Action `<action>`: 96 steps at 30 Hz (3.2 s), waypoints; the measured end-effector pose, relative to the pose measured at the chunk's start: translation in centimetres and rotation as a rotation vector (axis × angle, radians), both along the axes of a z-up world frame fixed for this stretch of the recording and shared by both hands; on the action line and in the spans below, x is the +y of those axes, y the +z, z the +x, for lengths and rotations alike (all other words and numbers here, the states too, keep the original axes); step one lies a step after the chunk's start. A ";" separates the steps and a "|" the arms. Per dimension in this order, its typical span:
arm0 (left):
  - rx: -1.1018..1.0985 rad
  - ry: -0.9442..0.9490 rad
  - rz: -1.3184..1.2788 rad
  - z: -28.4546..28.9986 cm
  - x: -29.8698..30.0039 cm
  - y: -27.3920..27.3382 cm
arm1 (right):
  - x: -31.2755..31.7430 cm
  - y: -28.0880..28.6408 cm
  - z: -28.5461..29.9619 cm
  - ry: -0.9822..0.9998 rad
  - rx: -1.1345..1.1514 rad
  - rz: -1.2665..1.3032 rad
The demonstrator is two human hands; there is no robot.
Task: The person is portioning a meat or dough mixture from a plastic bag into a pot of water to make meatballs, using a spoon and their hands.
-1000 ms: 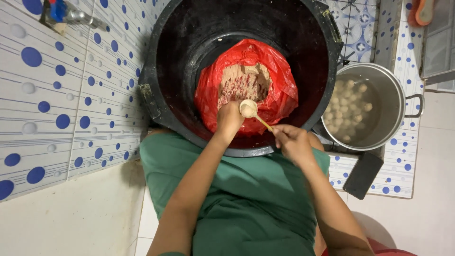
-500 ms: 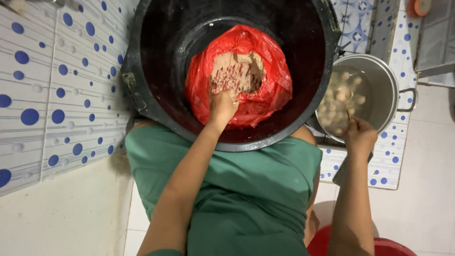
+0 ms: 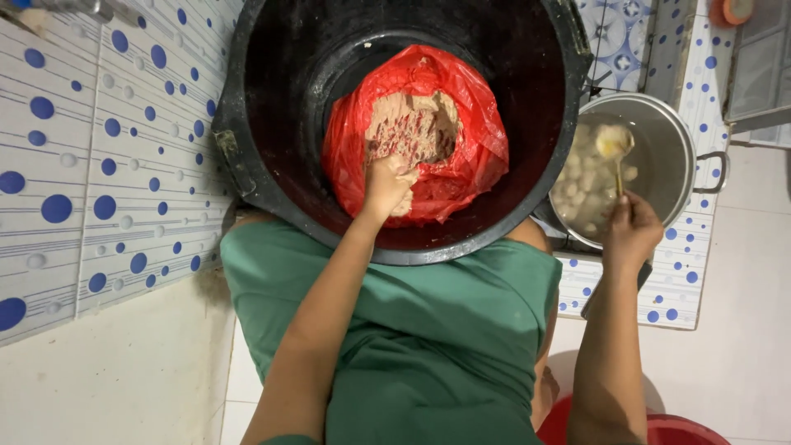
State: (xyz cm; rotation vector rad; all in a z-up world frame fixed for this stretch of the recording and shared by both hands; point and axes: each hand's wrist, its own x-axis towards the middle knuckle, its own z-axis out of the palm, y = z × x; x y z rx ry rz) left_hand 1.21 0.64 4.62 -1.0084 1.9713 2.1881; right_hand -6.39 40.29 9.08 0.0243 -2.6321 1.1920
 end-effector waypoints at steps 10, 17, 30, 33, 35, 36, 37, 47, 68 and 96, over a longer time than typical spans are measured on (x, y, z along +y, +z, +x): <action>0.412 0.287 0.749 0.5 -0.7 12.0 | -12.7 3.1 5.4 0.331 -0.408 -0.079; 0.520 0.188 0.024 1.0 -0.6 7.7 | -17.6 3.4 8.3 0.464 -0.482 -0.127; 0.196 0.321 0.032 -0.7 -3.1 2.7 | -17.4 3.4 6.7 0.435 -0.362 0.314; 0.229 0.397 0.097 -1.5 -3.0 0.4 | -17.1 1.6 4.4 0.321 -0.330 0.254; 0.193 0.392 0.136 -1.6 -2.6 -1.8 | -17.3 0.9 3.3 0.342 -0.242 0.191; 0.161 0.392 0.173 -1.6 -2.4 -2.9 | -17.4 0.5 2.7 0.366 -0.149 0.126; 0.157 0.390 0.173 -1.4 -2.1 -2.2 | -17.7 -0.3 2.3 0.364 -0.153 0.126; 0.179 0.229 0.231 -0.5 -1.8 2.1 | -19.0 -1.4 1.9 0.343 0.119 0.028; 0.424 -0.023 0.225 0.0 -1.7 -0.6 | -18.9 -2.0 1.9 0.352 0.152 0.049; 0.446 -0.099 0.311 1.8 -1.2 7.0 | -18.1 0.9 3.1 0.354 0.150 -0.020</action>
